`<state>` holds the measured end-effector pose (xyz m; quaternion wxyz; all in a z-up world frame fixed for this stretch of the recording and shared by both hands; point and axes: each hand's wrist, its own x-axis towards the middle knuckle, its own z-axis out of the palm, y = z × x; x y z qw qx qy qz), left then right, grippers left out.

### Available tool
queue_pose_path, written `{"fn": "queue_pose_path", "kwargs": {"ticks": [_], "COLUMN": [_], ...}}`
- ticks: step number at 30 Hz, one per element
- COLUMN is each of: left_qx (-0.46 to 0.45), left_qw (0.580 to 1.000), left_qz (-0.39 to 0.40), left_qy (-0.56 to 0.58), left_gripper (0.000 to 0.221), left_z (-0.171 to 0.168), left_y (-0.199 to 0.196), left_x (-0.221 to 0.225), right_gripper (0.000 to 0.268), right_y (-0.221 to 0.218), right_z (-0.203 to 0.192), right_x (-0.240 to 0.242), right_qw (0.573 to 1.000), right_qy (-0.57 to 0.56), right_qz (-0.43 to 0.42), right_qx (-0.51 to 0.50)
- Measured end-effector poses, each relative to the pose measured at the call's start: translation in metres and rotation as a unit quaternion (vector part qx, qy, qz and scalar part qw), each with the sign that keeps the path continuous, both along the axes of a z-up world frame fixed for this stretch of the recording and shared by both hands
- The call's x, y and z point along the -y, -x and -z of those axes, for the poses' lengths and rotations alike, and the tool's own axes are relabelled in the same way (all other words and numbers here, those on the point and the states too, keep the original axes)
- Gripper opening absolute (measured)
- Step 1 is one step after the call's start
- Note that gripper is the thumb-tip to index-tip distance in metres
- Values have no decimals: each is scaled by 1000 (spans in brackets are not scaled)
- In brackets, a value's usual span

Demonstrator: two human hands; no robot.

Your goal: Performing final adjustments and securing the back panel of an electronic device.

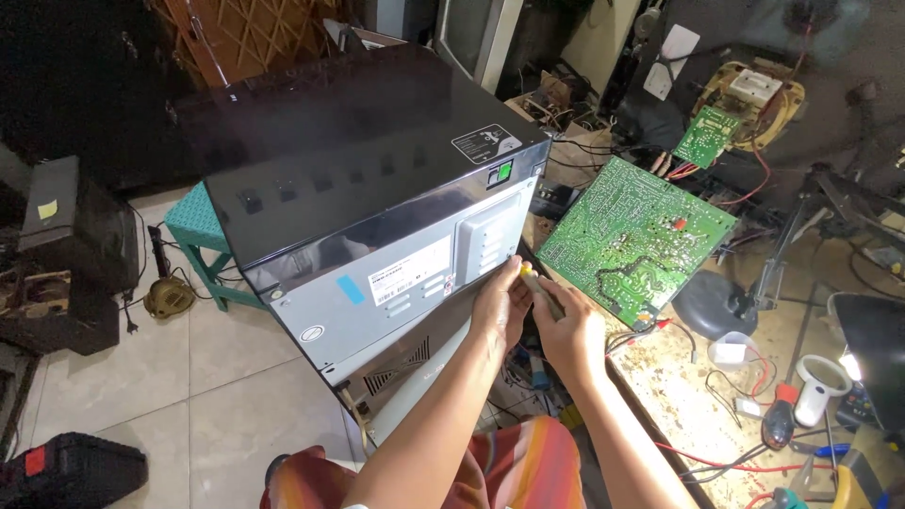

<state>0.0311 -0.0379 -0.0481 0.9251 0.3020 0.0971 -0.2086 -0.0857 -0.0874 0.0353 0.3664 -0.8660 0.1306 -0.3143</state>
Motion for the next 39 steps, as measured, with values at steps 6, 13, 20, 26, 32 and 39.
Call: {"fn": "queue_pose_path", "kwargs": {"ticks": [6,13,20,26,32,39], "left_qx": [-23,-67,-99,138,598,603], "left_qw": [1000,997,995,959,620,496], "left_qz": [-18,-16,-31,11,77,208], "left_qy": [-8,-17,7,-249,-502,-589], "left_gripper": [50,39,21,22,10,25], "left_z": [-23,-25,-30,-23,22,64], "left_y": [8,5,16,53,97,136], "left_x": [0,0,7,26,105,170], "right_gripper": [36,35,34,32,31,33], "right_y": [-8,44,114,156,197,214], "right_z": [22,43,92,125,178,211], "right_x": [19,30,52,62,62,51], "right_qw": [997,1000,997,994,956,945], "right_qy": [81,20,-51,-96,-263,-298], "right_qz": [-4,24,25,60,114,69], "right_qx": [8,2,-44,-3,-62,-121]}}
